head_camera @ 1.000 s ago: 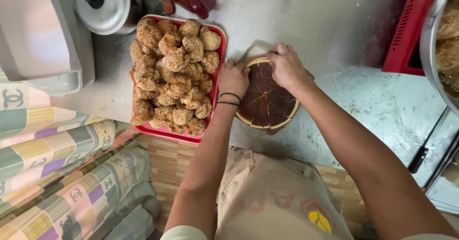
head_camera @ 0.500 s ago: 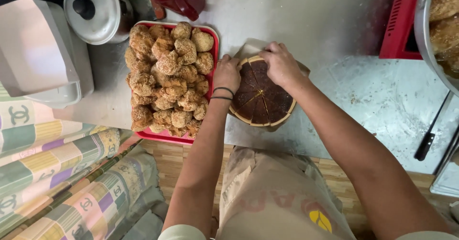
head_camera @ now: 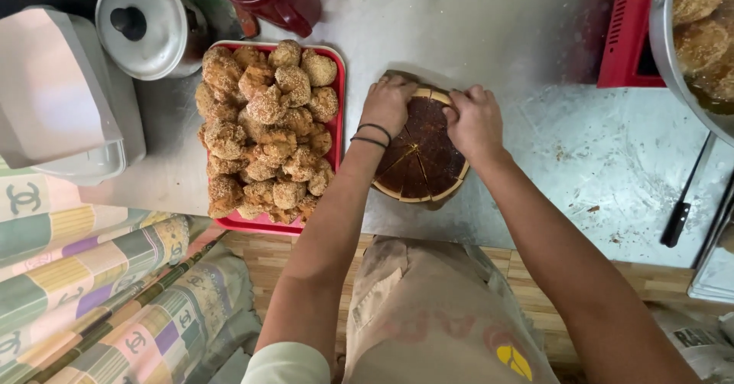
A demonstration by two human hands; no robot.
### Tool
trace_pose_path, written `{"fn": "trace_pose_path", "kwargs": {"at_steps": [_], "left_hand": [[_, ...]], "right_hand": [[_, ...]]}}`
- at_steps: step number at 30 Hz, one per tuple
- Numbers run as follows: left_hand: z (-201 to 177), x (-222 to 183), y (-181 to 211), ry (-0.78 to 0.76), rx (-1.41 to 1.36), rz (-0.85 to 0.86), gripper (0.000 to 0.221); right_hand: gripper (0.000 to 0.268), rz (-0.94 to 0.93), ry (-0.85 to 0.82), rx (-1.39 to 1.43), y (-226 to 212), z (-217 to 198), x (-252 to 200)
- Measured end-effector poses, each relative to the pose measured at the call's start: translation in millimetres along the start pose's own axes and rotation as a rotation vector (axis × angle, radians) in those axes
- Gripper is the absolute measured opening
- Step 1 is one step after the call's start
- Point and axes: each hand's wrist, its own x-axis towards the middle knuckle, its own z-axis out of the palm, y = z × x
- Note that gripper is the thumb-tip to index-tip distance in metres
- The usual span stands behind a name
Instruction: The person uses tongs to transfer fried dough balls from oil to a tray, then uses a knife to cut a chocolate-topped tart into wedges. They place individual wedges onto paper plates and put a large section of the tart into a white cardboard box before closing it.
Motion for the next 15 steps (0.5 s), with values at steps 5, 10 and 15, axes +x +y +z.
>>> {"fn": "trace_pose_path", "kwargs": {"at_steps": [5,10,15], "left_hand": [[3,-1,-10,-0.003,-0.061,0.019,0.033],[7,2,-10,-0.055,-0.053,0.019,0.033],[-25,-1,12,-0.097,-0.2,-0.006,0.032]], "right_hand": [[0.019,0.055,-0.007,0.067,8,11,-1],[0.016,0.073,-0.005,0.078,4,10,1],[0.021,0.102,-0.019,0.195,2,-33,-8]]}}
